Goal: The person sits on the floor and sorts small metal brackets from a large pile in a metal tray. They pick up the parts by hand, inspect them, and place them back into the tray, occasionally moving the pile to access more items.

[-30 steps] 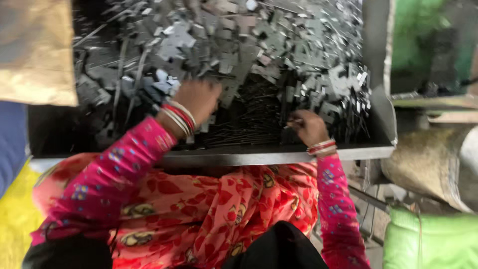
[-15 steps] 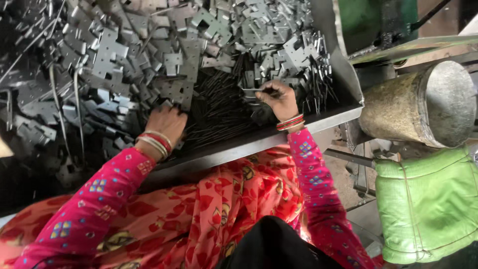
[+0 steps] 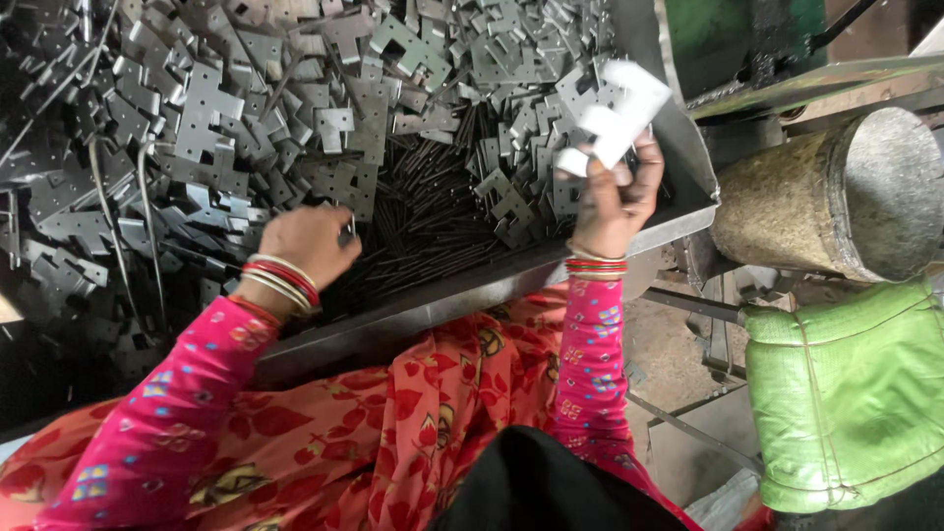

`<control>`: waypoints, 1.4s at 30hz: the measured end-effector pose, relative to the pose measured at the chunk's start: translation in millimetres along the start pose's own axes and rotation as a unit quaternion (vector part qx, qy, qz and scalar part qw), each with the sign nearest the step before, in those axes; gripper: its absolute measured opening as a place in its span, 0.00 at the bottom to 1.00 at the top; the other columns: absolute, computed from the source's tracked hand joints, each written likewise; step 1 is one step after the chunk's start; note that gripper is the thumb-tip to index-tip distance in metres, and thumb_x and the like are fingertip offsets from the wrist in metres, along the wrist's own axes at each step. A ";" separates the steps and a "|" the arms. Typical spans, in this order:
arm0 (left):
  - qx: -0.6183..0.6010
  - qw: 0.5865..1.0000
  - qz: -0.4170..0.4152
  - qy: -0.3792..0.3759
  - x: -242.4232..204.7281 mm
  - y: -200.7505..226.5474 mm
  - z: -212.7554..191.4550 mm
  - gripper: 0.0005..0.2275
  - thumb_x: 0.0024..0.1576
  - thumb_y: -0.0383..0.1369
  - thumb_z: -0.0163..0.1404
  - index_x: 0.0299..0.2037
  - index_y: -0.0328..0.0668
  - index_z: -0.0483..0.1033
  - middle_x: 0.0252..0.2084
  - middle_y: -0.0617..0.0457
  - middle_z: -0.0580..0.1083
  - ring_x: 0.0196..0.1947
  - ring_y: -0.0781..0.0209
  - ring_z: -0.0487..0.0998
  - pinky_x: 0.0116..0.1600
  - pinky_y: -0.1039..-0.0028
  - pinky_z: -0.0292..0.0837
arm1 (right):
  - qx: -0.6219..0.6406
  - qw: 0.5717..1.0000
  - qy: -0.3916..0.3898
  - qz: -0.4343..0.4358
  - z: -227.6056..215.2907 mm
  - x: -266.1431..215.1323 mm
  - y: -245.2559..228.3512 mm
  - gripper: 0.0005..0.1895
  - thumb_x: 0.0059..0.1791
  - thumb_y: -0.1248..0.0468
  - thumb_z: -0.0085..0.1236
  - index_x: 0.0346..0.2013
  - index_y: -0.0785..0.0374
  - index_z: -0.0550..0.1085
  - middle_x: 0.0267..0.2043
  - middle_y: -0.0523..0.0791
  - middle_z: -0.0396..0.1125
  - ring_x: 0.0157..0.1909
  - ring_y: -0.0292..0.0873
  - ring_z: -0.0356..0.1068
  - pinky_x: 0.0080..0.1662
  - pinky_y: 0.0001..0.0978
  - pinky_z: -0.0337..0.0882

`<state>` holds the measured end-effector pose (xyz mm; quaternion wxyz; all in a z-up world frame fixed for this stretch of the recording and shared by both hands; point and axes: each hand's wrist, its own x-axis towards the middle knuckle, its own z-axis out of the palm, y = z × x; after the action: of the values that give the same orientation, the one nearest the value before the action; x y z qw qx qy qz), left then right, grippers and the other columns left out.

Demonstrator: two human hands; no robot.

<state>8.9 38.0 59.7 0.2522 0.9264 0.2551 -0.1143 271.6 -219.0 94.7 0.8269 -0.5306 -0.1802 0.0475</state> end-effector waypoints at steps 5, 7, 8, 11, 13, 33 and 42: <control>-0.158 0.982 0.070 0.073 1.5 -10.7 -30.9 0.14 0.52 0.36 0.55 0.47 0.45 0.82 0.41 0.41 0.81 0.39 0.42 0.82 0.49 0.59 0.76 | 0.161 0.957 -0.116 0.211 -22.1 -0.2 4.7 0.14 0.55 0.65 0.60 0.50 0.73 0.72 0.41 0.51 0.71 0.40 0.49 0.73 0.40 0.42 0.76; -0.230 0.968 0.055 0.085 2.4 -15.9 -36.8 0.13 0.53 0.35 0.54 0.47 0.44 0.82 0.41 0.43 0.81 0.40 0.47 0.83 0.48 0.63 0.77 | 0.100 0.934 -0.162 0.301 -23.3 -2.7 23.4 0.15 0.50 0.64 0.59 0.48 0.70 0.73 0.41 0.52 0.72 0.41 0.50 0.76 0.40 0.44 0.79; -0.226 0.970 0.047 0.078 1.8 -18.2 -37.7 0.13 0.53 0.35 0.55 0.46 0.45 0.82 0.41 0.44 0.81 0.39 0.47 0.83 0.47 0.63 0.77 | 0.027 0.923 -0.191 0.334 -21.2 -11.9 38.3 0.16 0.46 0.61 0.56 0.46 0.65 0.73 0.42 0.52 0.74 0.41 0.51 0.80 0.39 0.48 0.83; -0.232 0.970 0.037 0.066 -1.9 -21.5 -36.4 0.12 0.53 0.35 0.56 0.46 0.45 0.83 0.41 0.46 0.82 0.37 0.50 0.83 0.45 0.65 0.76 | -0.396 0.792 -0.458 0.079 -0.7 -18.9 100.8 0.09 0.53 0.62 0.53 0.44 0.61 0.75 0.40 0.50 0.73 0.39 0.52 0.76 0.42 0.45 0.77; -0.259 0.961 0.050 0.082 0.0 -24.6 -37.9 0.13 0.53 0.33 0.56 0.47 0.43 0.82 0.44 0.46 0.81 0.38 0.53 0.83 0.44 0.67 0.75 | -0.600 0.632 -0.476 -0.121 5.4 -30.8 129.6 0.06 0.48 0.64 0.58 0.40 0.58 0.75 0.36 0.51 0.72 0.38 0.56 0.75 0.41 0.48 0.75; -0.586 0.790 0.175 0.055 9.7 -21.6 -29.1 0.12 0.67 0.39 0.49 0.42 0.36 0.74 0.40 0.47 0.78 0.35 0.59 0.81 0.37 0.72 0.79 | -0.131 0.946 -0.241 0.170 3.1 -16.9 107.8 0.13 0.51 0.57 0.66 0.43 0.62 0.77 0.38 0.49 0.73 0.37 0.48 0.72 0.41 0.44 0.75; -0.574 0.810 0.079 0.087 12.7 -10.4 -21.2 0.12 0.59 0.32 0.52 0.49 0.37 0.68 0.41 0.43 0.79 0.38 0.53 0.85 0.37 0.67 0.81 | 0.031 0.855 -0.193 0.479 30.0 -41.4 86.4 0.12 0.57 0.61 0.53 0.54 0.60 0.71 0.49 0.52 0.71 0.40 0.46 0.69 0.44 0.61 0.71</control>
<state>15.9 62.1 69.0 0.7233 0.6358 0.2211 0.1539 232.4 -166.9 18.3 0.6662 -0.5053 -0.0582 0.5454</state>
